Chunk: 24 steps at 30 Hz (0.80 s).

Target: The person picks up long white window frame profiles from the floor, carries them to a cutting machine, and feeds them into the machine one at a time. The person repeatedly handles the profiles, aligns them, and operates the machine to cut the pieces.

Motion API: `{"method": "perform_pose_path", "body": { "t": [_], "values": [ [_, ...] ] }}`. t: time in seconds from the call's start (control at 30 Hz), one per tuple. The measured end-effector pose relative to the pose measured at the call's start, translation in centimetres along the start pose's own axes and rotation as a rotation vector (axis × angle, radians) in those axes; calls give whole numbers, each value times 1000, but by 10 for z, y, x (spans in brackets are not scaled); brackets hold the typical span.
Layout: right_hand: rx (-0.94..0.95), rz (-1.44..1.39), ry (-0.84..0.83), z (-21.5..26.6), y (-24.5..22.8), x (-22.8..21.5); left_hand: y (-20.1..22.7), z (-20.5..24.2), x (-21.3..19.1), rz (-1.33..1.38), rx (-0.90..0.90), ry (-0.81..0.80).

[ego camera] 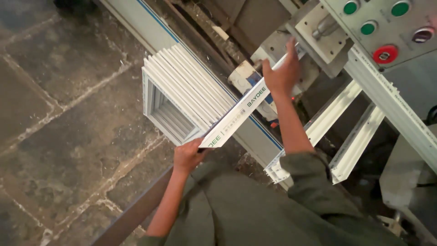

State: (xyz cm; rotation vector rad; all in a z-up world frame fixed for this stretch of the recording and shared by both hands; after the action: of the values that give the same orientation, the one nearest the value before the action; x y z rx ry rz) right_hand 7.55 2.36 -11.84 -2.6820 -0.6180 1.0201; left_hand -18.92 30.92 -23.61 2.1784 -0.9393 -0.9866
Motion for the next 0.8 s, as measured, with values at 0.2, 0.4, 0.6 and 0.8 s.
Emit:
{"method": "perform_pose_path", "body": {
  "t": [0.2,0.4,0.6,0.8],
  "values": [
    [34,413,132,-46,-29,-119,2,3,1,-29,-48,-42],
    [134,700,-98,-67,-12,-112,5,-4,-2,-19,29,12],
    [12,692,30,-68,3,-95,6,-1,0,-43,11,-1],
    [78,294,-31,-5,-24,-107,5,2,1,-48,41,25]
  ]
}}
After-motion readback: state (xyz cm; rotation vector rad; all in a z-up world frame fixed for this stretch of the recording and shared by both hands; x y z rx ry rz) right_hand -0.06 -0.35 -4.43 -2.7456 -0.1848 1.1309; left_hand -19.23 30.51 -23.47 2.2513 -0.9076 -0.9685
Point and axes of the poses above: each hand's wrist, its own z-axis away from the middle knuckle, its own x-axis out of the palm, y = z × x, the point moved 4 cm from there along -z, towards the middle knuckle, and after that the axes turned 11 degrees about y, right-handed, at the moved point
